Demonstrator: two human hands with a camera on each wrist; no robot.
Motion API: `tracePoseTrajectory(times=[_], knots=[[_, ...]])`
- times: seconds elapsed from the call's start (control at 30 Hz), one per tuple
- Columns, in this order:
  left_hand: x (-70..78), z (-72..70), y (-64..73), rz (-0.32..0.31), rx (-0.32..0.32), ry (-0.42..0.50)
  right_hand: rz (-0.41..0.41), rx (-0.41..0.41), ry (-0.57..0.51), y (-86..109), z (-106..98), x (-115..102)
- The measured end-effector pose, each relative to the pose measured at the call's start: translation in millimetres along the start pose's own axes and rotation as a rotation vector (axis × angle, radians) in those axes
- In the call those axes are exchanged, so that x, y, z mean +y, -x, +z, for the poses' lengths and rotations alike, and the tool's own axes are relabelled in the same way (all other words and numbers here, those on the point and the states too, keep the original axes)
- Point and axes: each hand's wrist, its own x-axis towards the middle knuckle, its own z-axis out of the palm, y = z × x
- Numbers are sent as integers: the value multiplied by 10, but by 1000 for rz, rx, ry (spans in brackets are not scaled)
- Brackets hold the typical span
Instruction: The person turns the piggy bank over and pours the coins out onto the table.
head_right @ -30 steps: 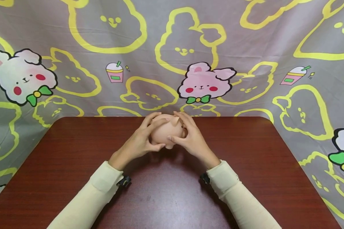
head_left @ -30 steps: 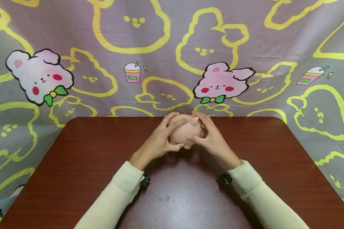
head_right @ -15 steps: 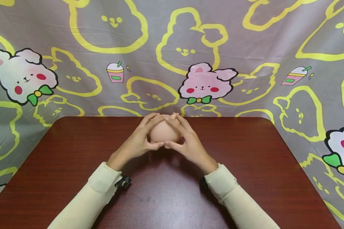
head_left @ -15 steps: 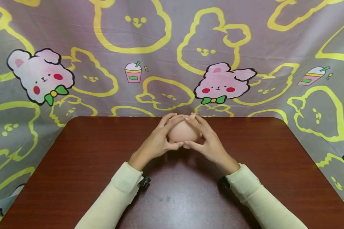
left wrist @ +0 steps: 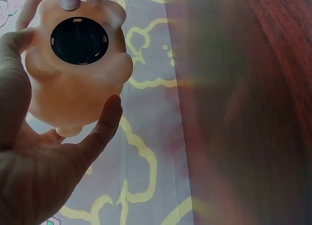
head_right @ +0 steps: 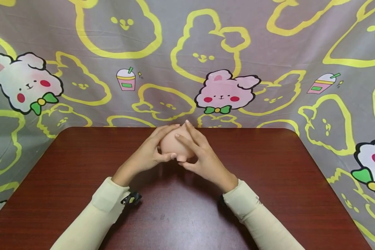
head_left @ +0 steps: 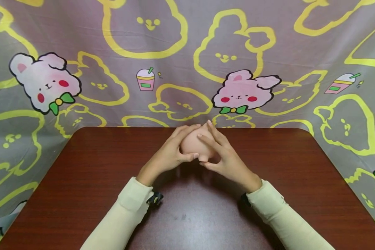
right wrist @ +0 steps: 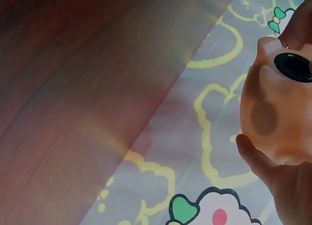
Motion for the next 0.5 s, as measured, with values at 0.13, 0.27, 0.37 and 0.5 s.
tracePoseTrajectory(times=[0.13,0.27,0.37,0.5], knots=[[12,0,8,5,-8,5,-55,20,54,2,-8,10],[28,12,9,23,-2,-1,-107,73,91,0,-5,18],[39,27,12,35,6,-6,-117,107,88,4,-2,20],[55,44,22,58,11,-11,-107,142,90,15,2,21]])
